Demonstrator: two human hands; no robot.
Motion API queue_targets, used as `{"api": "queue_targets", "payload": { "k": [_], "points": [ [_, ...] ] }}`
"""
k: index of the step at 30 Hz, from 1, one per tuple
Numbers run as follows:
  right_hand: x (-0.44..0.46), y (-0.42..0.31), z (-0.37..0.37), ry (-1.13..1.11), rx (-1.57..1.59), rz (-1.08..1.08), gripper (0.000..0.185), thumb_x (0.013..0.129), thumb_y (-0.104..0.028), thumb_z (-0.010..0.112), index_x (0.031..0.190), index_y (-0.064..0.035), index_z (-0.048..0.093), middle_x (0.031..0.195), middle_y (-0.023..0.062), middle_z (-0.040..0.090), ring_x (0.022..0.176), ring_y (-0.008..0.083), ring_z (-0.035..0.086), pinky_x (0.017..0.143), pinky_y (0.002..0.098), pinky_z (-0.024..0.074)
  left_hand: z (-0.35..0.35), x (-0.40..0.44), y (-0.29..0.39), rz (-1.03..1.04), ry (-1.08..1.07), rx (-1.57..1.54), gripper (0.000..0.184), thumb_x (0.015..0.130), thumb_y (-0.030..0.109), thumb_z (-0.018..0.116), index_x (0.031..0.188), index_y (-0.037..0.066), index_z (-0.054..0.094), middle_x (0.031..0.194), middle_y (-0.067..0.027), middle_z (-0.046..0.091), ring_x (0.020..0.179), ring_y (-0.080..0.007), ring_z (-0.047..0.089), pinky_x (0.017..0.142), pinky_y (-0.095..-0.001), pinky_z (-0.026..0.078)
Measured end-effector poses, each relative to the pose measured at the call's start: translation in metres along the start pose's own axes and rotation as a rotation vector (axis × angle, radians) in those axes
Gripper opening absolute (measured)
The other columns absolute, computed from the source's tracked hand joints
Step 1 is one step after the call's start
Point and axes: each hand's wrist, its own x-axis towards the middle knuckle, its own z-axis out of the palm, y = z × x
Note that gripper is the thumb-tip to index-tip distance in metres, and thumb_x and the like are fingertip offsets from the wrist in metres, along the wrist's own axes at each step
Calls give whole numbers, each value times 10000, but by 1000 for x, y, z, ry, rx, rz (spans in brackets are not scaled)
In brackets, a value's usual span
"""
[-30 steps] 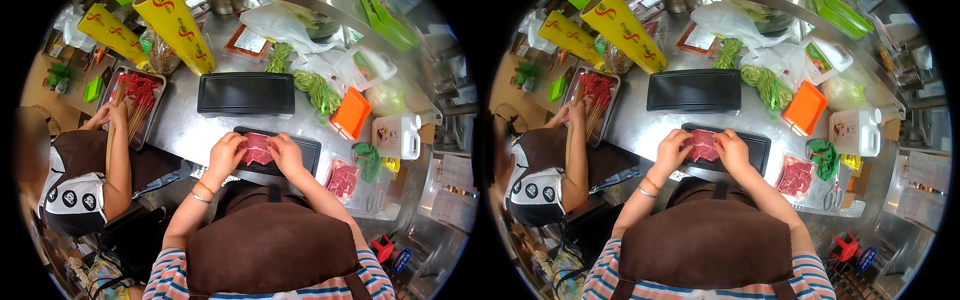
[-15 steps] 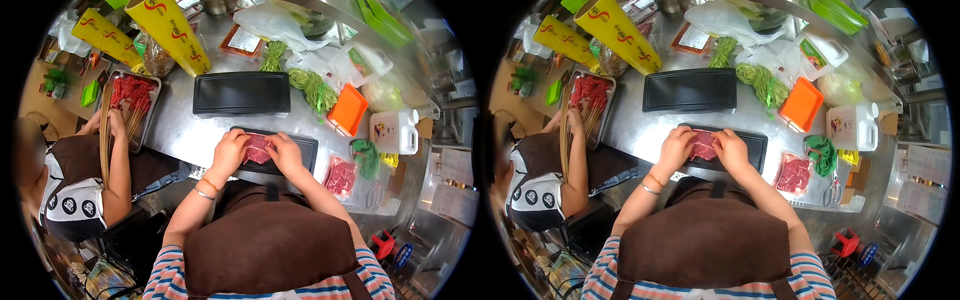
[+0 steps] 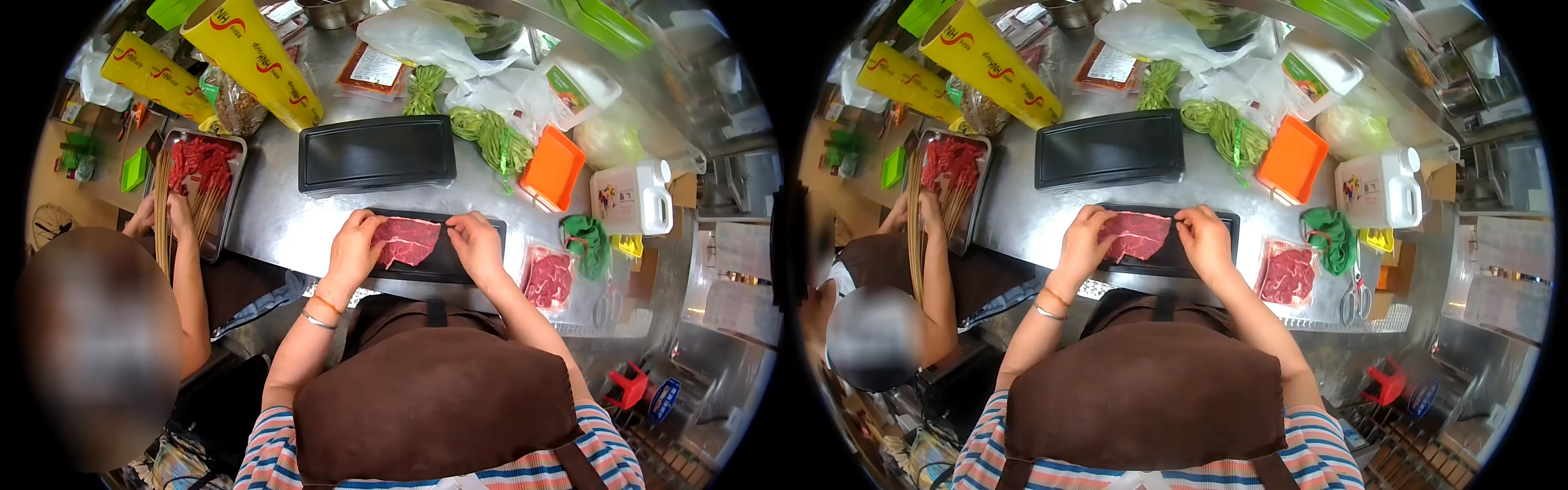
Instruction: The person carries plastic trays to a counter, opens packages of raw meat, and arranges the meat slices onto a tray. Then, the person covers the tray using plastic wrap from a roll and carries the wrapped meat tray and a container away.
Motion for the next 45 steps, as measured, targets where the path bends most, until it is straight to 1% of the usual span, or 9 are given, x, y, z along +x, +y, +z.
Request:
{"api": "queue_targets", "payload": {
  "k": [5, 11, 20, 21, 26, 32, 39, 43, 45],
  "points": [
    [-11, -6, 15, -54, -30, -308, 158, 715, -28, 661, 870, -54, 641, 893, 94, 578, 839, 285, 587, 717, 356, 495, 3, -2, -4, 120, -7, 126, 306, 678, 12, 670, 982, 35, 645, 1011, -122, 579, 899, -301, 588, 773, -344, 495],
    [-28, 6, -6, 37, 30, -324, 181, 741, -58, 679, 915, -44, 629, 914, 98, 574, 807, 267, 588, 691, 330, 491, 13, 0, -20, 114, -31, 87, 318, 681, -12, 670, 996, 17, 631, 1017, -138, 573, 823, -284, 605, 716, -335, 512],
    [-136, 92, -117, 479, -140, 345, 166, 708, -25, 707, 860, -36, 642, 799, 90, 592, 645, 191, 601, 587, 294, 495, 22, 6, 37, 190, -105, -237, 275, 743, -42, 658, 1009, 20, 629, 1034, -102, 583, 790, -172, 609, 694, -268, 507],
    [-140, 97, -127, 428, -222, 416, 202, 708, -23, 704, 902, -48, 652, 858, 101, 600, 671, 202, 603, 609, 295, 499, 32, 7, 50, 149, -155, -391, 263, 742, -47, 658, 994, 25, 636, 1011, -94, 587, 799, -167, 608, 696, -261, 504],
    [-123, 108, -129, 308, -338, 49, 368, 602, -65, 743, 961, -82, 664, 999, 94, 576, 954, 289, 540, 826, 372, 465, 67, 13, 103, 343, -383, -355, 245, 747, -32, 666, 983, 33, 638, 987, -87, 588, 794, -178, 617, 677, -266, 510],
    [-102, 111, -136, 147, -420, -40, 292, 607, -90, 723, 889, -67, 649, 952, 94, 556, 926, 288, 541, 784, 386, 465, 123, 23, 139, 562, -620, -161, 293, 728, 30, 659, 1019, 50, 623, 1056, -123, 588, 920, -288, 598, 794, -341, 500],
    [-86, 119, -146, -54, -480, -228, 186, 608, -138, 663, 771, -70, 604, 798, 101, 560, 782, 306, 559, 697, 408, 477, 163, 10, 150, 700, -590, -47, 243, 707, 50, 665, 950, 52, 663, 1125, -111, 573, 966, -301, 574, 857, -375, 474],
    [-86, 126, -157, -80, -266, -77, 156, 648, -133, 675, 764, -70, 592, 776, 88, 583, 740, 265, 581, 663, 371, 477, 167, 8, 146, 626, -561, -91, 189, 704, 40, 664, 893, 50, 683, 1132, -109, 569, 954, -288, 578, 843, -372, 477],
    [-90, 135, -153, -9, 149, 212, 142, 700, -140, 687, 751, -65, 577, 780, 86, 613, 697, 209, 597, 639, 312, 472, 167, 8, 147, 580, -588, -99, 180, 702, 27, 661, 879, 53, 682, 1129, -115, 568, 950, -280, 579, 831, -366, 480]
  ]
}}
